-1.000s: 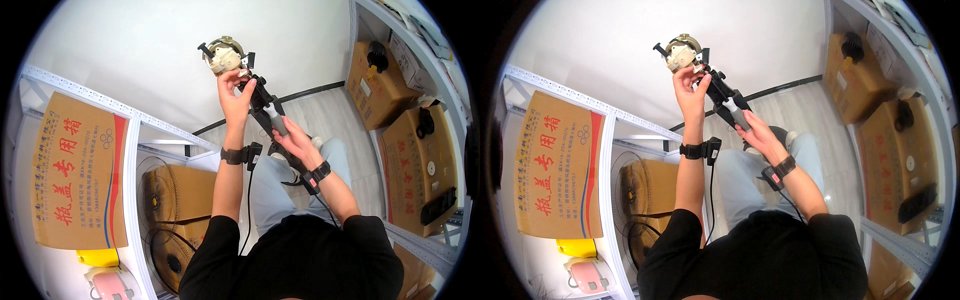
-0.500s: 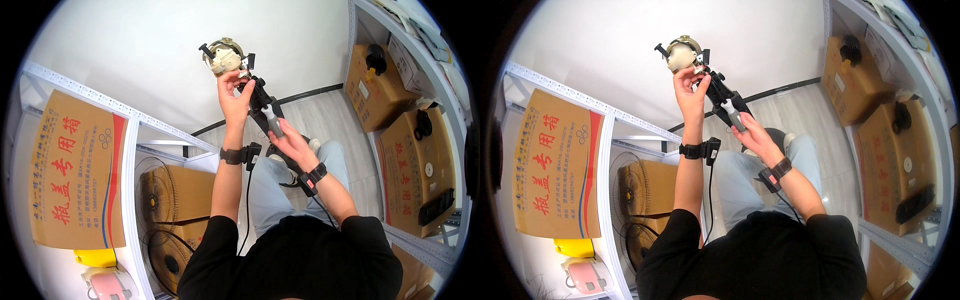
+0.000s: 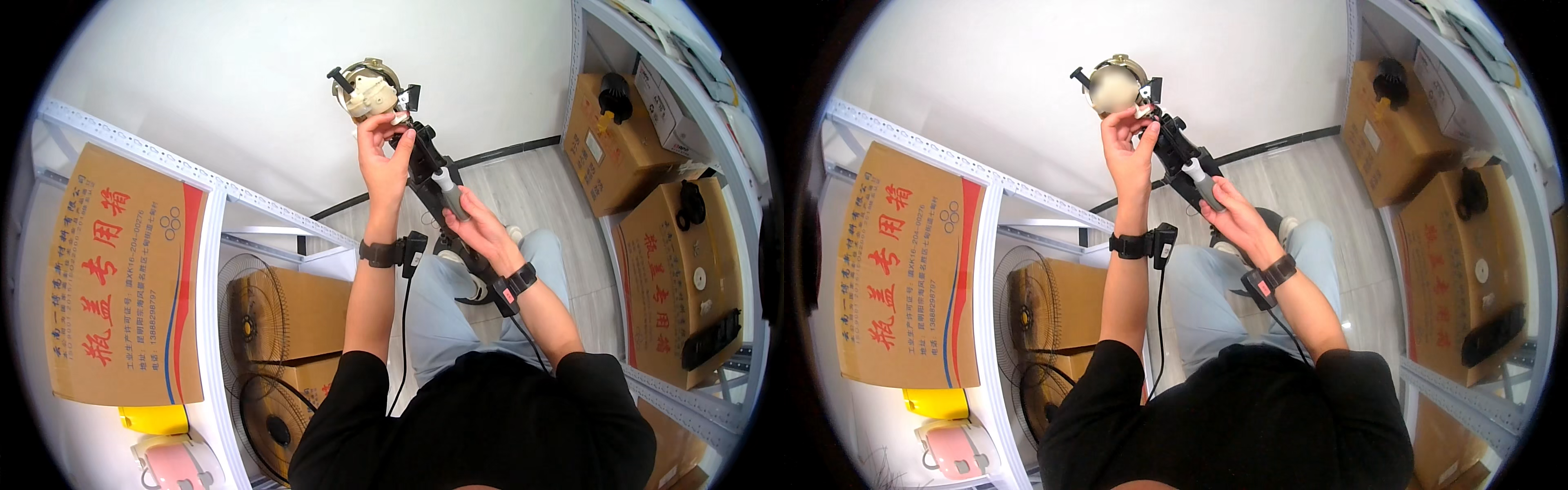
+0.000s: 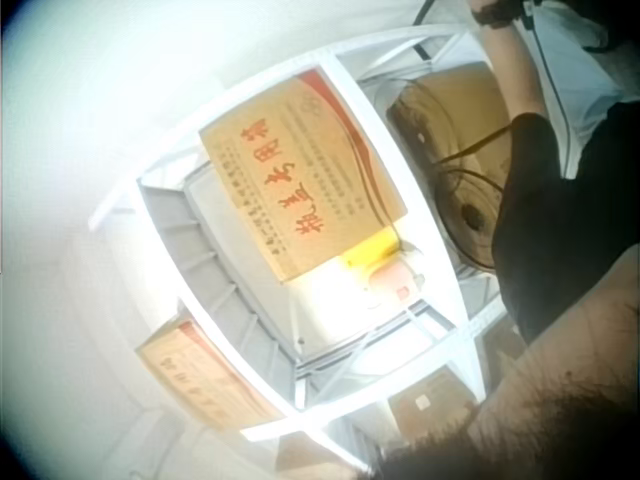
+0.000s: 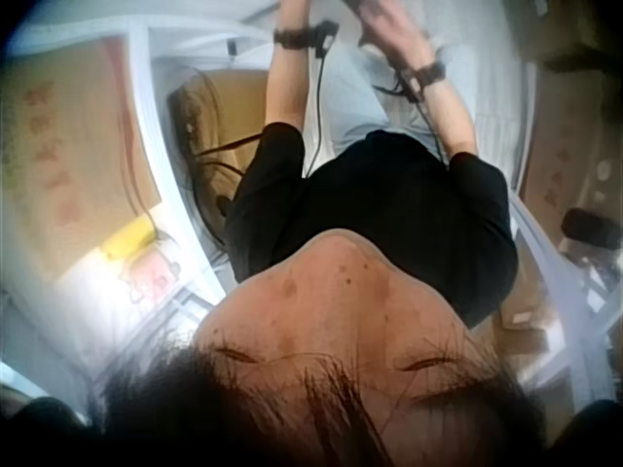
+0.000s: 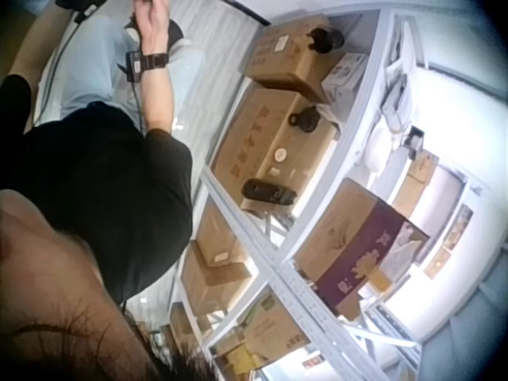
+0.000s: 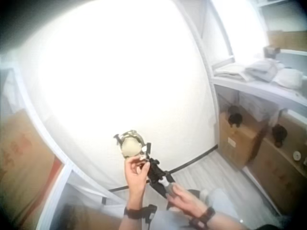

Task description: The person uses a screwdriver to loosen and remove screws from a mechanical part mounted on a stand. They detach a white plastic component, inspect it, and continue adjusting the assembly with the screwdriver.

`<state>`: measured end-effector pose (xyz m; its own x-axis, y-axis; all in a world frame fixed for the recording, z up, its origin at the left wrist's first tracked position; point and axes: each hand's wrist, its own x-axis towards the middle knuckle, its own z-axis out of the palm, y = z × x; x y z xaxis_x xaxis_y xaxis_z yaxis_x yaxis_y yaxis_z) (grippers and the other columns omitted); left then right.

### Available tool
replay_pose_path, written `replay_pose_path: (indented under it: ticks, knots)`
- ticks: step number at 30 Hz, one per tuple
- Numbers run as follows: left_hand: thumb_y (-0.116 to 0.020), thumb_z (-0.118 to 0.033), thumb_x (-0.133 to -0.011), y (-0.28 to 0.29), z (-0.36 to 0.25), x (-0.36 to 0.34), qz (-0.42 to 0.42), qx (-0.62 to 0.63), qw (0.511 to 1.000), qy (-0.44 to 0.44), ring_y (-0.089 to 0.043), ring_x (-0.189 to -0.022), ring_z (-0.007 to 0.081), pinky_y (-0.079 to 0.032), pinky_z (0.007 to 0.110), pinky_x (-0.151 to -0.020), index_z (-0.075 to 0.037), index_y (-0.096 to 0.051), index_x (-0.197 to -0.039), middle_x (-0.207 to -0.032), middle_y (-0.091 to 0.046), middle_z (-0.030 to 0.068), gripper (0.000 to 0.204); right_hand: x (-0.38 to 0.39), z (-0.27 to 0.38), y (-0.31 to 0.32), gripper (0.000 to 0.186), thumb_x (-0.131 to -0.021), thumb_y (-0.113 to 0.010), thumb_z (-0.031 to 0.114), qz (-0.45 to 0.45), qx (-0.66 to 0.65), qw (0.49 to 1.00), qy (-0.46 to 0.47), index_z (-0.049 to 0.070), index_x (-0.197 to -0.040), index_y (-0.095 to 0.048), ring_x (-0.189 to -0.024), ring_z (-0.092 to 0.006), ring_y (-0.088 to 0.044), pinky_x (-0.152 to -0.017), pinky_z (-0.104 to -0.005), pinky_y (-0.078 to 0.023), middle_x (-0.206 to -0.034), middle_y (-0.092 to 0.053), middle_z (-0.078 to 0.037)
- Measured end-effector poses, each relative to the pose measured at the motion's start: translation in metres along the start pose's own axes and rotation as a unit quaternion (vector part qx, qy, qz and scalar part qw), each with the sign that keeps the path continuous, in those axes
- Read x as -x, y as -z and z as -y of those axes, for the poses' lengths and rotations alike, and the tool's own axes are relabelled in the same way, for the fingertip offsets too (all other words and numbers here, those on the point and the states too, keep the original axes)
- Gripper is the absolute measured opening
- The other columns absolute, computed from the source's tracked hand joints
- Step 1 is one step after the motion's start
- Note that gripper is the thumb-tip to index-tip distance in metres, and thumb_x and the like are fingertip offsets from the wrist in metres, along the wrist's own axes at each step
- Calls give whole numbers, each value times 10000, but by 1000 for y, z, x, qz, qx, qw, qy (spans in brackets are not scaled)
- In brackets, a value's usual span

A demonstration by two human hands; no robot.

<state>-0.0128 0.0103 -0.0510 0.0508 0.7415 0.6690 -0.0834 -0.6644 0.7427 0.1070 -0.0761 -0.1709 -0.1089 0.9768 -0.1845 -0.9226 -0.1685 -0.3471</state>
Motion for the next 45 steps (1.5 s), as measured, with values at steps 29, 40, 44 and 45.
replay_pose_path:
  ticks: [29, 40, 44, 45]
  knots:
    - [-744, 52, -840, -3, -1, -1, 3, -7, 1000, -3, -620, -993, 168, -482, 311, -934, -46, -502, -1218, -1164, -659, 131, 459, -18, 19, 42, 394, -1069, -466, 402, 250, -15, 947, -201, 47, -1216, -552, -842, -173, -600, -746, -269, -523, -1050, -624, -100]
    - [-713, 59, -852, 1, 1, 1, 4, 5, 1000, 7, -618, -1017, 172, -480, 315, -939, -41, -497, -1228, -1174, -656, 131, 445, 8, 20, 14, 354, -1061, -504, 371, 187, 73, 972, -120, 75, -1251, -539, -849, -129, -596, -670, -246, -480, -1047, -620, -86]
    - [-707, 48, -851, 0, 1, -1, -2, -4, 1000, 3, -625, -994, 164, -494, 317, -929, -30, -521, -1206, -1157, -652, 105, 408, -18, 24, 47, 352, -1047, -545, 365, 305, 94, 936, -146, 71, -1241, -537, -877, -95, -587, -694, -244, -474, -1029, -616, -50]
    - [-711, 43, -852, 0, 1, -1, -2, -4, 1000, 1, -625, -995, 164, -494, 318, -931, -29, -522, -1204, -1157, -653, 105, 406, -17, 21, 47, 358, -1045, -549, 368, 278, 120, 946, -116, 63, -1233, -542, -878, -84, -582, -695, -242, -471, -1018, -616, -38]
